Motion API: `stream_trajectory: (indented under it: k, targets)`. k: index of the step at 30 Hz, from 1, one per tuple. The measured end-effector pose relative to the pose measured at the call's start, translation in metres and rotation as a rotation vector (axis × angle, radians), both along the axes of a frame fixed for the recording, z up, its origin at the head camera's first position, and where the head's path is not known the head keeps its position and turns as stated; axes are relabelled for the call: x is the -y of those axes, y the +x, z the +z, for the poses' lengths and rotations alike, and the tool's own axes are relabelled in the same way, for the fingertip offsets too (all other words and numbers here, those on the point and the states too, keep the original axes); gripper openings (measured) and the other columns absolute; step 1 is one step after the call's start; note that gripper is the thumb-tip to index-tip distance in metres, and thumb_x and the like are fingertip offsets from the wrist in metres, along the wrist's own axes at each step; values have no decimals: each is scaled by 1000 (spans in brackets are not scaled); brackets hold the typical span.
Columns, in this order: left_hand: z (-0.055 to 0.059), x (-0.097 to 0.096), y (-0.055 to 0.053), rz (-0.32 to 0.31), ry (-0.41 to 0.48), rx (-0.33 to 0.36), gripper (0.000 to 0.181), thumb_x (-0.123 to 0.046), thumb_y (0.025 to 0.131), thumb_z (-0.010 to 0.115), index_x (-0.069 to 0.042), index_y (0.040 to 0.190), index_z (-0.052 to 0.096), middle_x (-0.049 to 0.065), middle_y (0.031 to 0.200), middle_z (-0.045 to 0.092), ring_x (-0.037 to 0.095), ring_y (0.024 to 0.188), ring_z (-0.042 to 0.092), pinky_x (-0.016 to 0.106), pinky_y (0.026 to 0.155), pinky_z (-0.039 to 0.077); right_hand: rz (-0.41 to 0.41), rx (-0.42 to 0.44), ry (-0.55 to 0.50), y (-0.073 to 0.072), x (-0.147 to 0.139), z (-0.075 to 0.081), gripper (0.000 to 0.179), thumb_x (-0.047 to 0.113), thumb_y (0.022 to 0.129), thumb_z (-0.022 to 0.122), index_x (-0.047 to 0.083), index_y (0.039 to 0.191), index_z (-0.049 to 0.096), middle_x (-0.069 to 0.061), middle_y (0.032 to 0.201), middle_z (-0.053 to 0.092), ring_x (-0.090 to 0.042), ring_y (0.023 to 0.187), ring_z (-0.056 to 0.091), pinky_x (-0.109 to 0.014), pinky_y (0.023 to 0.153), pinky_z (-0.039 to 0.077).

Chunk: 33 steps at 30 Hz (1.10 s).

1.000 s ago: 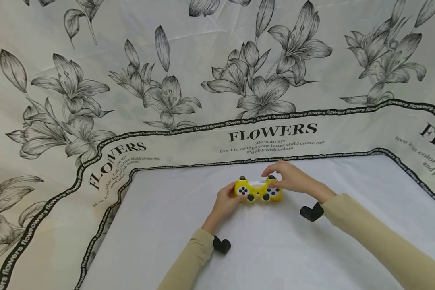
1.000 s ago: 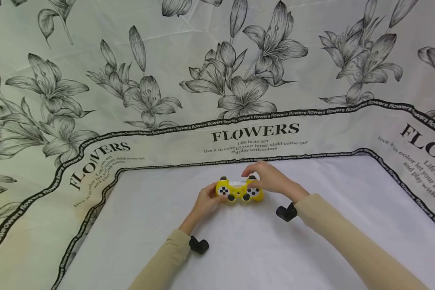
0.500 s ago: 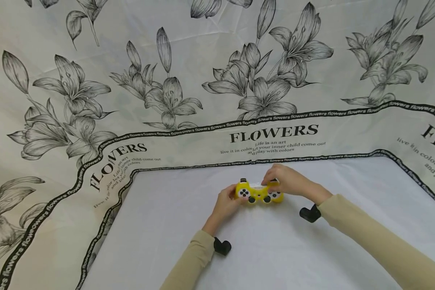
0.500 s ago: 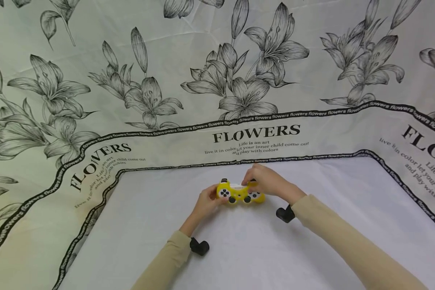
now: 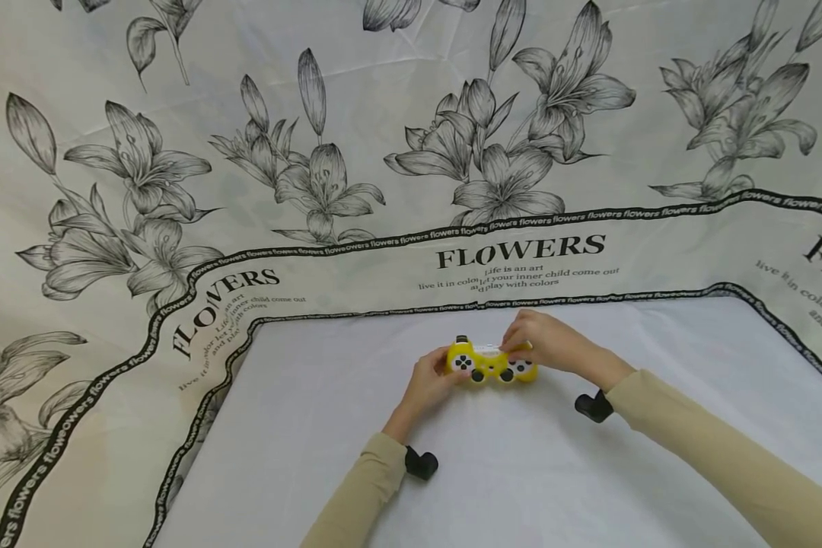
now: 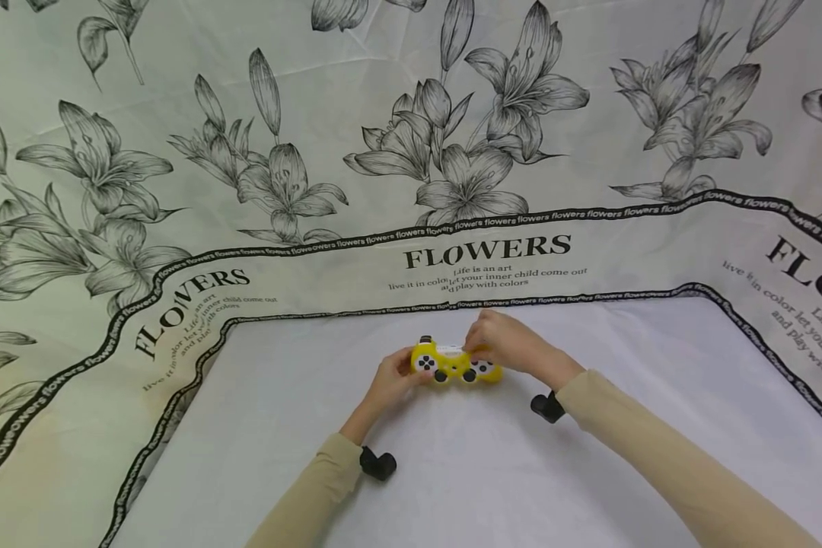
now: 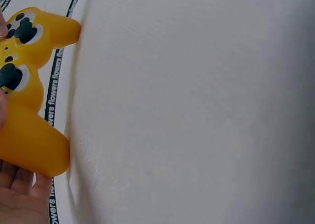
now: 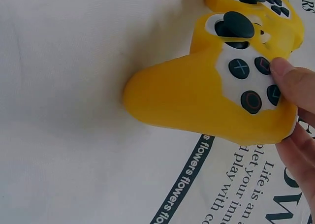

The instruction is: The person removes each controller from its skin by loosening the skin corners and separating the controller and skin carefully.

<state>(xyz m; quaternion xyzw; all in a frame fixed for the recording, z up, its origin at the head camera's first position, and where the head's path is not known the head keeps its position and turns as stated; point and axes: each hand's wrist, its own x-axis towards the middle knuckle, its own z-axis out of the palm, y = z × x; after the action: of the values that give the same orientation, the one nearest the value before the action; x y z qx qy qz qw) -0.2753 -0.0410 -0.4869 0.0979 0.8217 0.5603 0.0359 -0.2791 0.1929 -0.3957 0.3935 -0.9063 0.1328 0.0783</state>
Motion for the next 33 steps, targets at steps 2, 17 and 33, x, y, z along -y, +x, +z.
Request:
stream_trajectory:
  k: [2,17,33]
  targets:
    - [0,0,0,3,-4,1,57,-22,84,75,-2,133,54,12,130,61,22,122,56,37,106,44,17,-42,-5,0,-1,-3,13,11,76,80,12,89,78,2,90,73,-13,86,56,-31,76,53]
    - [1,-3,0,3,-15,-13,56,-20,86,73,-3,135,52,12,133,59,22,124,55,36,107,43,32,-190,-48,5,0,-14,18,8,73,81,13,90,75,4,89,71,-12,86,57,-27,74,55]
    - [-1,-4,0,23,-7,-11,55,-22,87,72,-4,135,52,11,133,59,22,125,53,38,109,41,160,-159,0,-8,7,-8,13,7,76,79,14,83,70,6,86,66,-9,83,52,-25,74,53]
